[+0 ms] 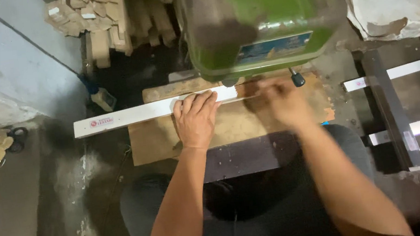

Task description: Positioning white strips under an industrial punch machine and processing them one by one.

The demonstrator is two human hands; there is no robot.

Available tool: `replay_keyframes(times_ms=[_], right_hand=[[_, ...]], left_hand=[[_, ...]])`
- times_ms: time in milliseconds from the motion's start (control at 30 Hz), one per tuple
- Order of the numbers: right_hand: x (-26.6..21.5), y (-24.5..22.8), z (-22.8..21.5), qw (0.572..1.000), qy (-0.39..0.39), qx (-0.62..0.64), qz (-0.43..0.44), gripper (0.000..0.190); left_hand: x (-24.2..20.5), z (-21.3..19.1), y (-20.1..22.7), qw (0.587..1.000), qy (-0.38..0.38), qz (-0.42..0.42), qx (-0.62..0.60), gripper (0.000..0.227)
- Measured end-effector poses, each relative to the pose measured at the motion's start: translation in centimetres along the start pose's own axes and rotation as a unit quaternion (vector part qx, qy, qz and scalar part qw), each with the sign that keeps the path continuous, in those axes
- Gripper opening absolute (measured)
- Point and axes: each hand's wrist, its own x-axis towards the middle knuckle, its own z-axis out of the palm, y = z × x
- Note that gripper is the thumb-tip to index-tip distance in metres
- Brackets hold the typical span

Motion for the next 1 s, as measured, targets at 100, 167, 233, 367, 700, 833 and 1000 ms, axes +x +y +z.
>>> replay_keyframes(times_ms=[100, 167, 233, 367, 700, 833, 1000], right_hand=[[-2.2, -9.5, -5.8, 0.993, 0.009, 0.062, 0.103, 0.030], [-2.0, -7.7, -8.7, 0.995, -0.041, 0.056, 0.078, 0.042], [-1.7, -7.0, -10.4, 0.993, -0.088, 0.051, 0.054, 0.064], [-1.0, -7.4, -9.3, 0.989, -0.150, -0.008, -0.010, 0.043], [4.7, -5.8, -5.9, 0.994, -0.060, -0.052, -0.072, 0.022], [5.1, -8.3, -7.1, 0.982, -0.021, -0.004, -0.188, 0.024], [4.4, -10.9, -9.0, 0.944, 0.032, 0.050, -0.325, 0.035]], left_hand=[[-0.3, 0.3, -0.2, 1.000, -0.021, -0.008, -0.004, 0.023], [0.4, -0.7, 0.2, 1.000, -0.016, 0.007, 0.018, 0.019], [0.8, -1.0, 0.4, 0.999, -0.012, 0.024, 0.037, 0.017], [0.1, 0.0, 0.2, 1.000, -0.011, -0.001, 0.002, 0.018], [0.5, 0.0, 0.2, 1.000, -0.004, 0.002, -0.003, 0.022], [-0.2, 0.6, -0.3, 1.000, -0.016, -0.002, -0.024, 0.022], [0.1, 0.5, -0.1, 0.999, 0.010, 0.029, 0.018, 0.022]])
